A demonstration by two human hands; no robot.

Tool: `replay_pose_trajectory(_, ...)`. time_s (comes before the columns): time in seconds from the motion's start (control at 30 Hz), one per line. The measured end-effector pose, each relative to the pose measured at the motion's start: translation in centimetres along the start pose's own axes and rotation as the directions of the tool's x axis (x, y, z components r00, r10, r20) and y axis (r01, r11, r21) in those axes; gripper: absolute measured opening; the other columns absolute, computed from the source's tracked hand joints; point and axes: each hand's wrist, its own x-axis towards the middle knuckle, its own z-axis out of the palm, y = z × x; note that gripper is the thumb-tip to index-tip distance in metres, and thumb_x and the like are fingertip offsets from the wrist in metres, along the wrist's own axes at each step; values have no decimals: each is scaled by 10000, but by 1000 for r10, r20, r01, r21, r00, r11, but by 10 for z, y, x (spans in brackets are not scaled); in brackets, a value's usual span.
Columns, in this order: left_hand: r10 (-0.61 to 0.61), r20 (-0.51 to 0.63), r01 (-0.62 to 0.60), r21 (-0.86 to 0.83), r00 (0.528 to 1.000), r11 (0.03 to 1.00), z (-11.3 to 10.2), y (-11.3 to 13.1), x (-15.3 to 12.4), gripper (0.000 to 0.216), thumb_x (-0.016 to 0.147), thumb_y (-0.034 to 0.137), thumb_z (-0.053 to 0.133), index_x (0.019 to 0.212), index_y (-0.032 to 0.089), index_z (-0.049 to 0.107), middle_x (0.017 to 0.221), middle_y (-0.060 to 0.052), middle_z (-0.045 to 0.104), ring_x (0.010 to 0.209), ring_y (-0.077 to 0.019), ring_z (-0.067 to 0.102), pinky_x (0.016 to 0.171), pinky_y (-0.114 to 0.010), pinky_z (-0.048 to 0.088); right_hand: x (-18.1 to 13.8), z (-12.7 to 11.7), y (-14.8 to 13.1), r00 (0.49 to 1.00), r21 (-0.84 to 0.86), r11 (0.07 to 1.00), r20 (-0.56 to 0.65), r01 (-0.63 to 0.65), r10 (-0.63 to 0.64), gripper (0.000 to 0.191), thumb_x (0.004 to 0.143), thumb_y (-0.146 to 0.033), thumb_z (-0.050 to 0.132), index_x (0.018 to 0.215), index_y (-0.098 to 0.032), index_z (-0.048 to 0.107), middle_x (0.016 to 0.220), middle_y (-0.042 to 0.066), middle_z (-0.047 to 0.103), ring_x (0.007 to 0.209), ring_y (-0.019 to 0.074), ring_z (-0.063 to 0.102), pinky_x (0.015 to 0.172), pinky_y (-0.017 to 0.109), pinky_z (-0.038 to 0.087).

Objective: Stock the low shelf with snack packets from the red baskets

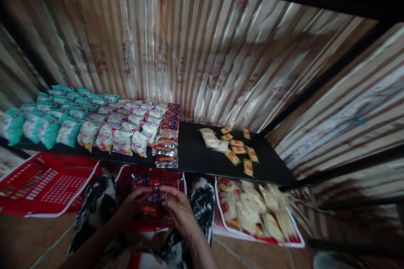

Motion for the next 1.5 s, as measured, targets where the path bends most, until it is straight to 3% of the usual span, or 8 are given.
replay_pose_trajectory(0.17, 5, 91, -8, 35, 996, 999, 9, 8, -1, 324, 698, 468, 548, 804, 169, 613, 803, -39, 683, 816, -214, 622, 759, -298, 489, 3, -14, -1, 988, -144, 985, -110, 95, -112, 334, 613, -409, 746, 855, -194, 666, 663, -14, 599, 545, 92, 504, 530, 209, 385)
replay_pose_trajectory(0.33, 7, 140, -7, -2, 990, 1000, 11, 31, -2, 428, 658, 517, 603, 896, 161, 630, 896, -61, 692, 878, -246, 624, 778, -305, 497, 7, -35, -5, 965, -344, 929, -167, 137, -204, 472, 618, -480, 716, 1002, -216, 640, 546, -65, 467, 479, 81, 408, 481, 209, 338)
replay_pose_trajectory(0.5, 46, 250, -14, -127, 967, 992, 22, 55, 0, 480, 659, 528, 636, 955, 152, 636, 923, -69, 693, 887, -246, 626, 824, -355, 490, 3, -42, -11, 910, -537, 809, -166, 239, -379, 320, 605, -452, 730, 828, -225, 705, 781, 26, 574, 760, 176, 543, 688, 278, 452)
replay_pose_trajectory(0.63, 56, 293, -7, -165, 954, 986, 34, 73, 4, 477, 665, 529, 637, 962, 155, 636, 889, -57, 694, 804, -222, 636, 785, -357, 501, -2, -37, -9, 978, -353, 914, 20, 199, -205, 355, 701, -441, 668, 1005, -259, 643, 959, 42, 629, 918, 215, 580, 853, 355, 441)
replay_pose_trajectory(0.83, 79, 195, -61, -99, 978, 993, 47, 83, 24, 441, 645, 523, 645, 884, 155, 616, 813, -47, 680, 765, -201, 632, 718, -299, 501, 7, -31, -10, 982, -236, 957, -36, 170, -183, 385, 697, -488, 657, 986, -236, 623, 927, 38, 665, 835, 223, 617, 794, 360, 465)
replay_pose_trajectory(1.1, 78, 54, -77, -14, 995, 997, 53, 84, 39, 569, 721, 387, 586, 1204, 141, 411, 785, -11, 616, 580, -125, 630, 523, -213, 452, 39, -27, -50, 938, -229, 950, -222, 214, -265, 413, 647, -511, 686, 880, -175, 626, 810, 25, 685, 691, 175, 599, 642, 265, 453)
replay_pose_trajectory(1.23, 136, -10, -137, -68, 991, 988, 54, 94, 50, 535, 737, 306, 557, 1218, 140, 392, 892, -63, 613, 719, -162, 654, 438, -176, 401, 68, -23, -75, 912, -270, 917, -210, 292, -352, 420, 601, -478, 721, 870, -173, 615, 740, 7, 678, 636, 151, 586, 627, 252, 447)
replay_pose_trajectory(1.5, 122, -195, -166, -227, 973, 960, 51, 118, 82, 328, 726, 192, 615, 1050, 156, 579, 995, -82, 651, 810, -155, 653, 603, -209, 520, 133, -15, -99, 891, -489, 804, -109, 339, -442, 402, 677, -464, 612, 938, -159, 593, 738, 18, 659, 640, 152, 588, 600, 253, 451)
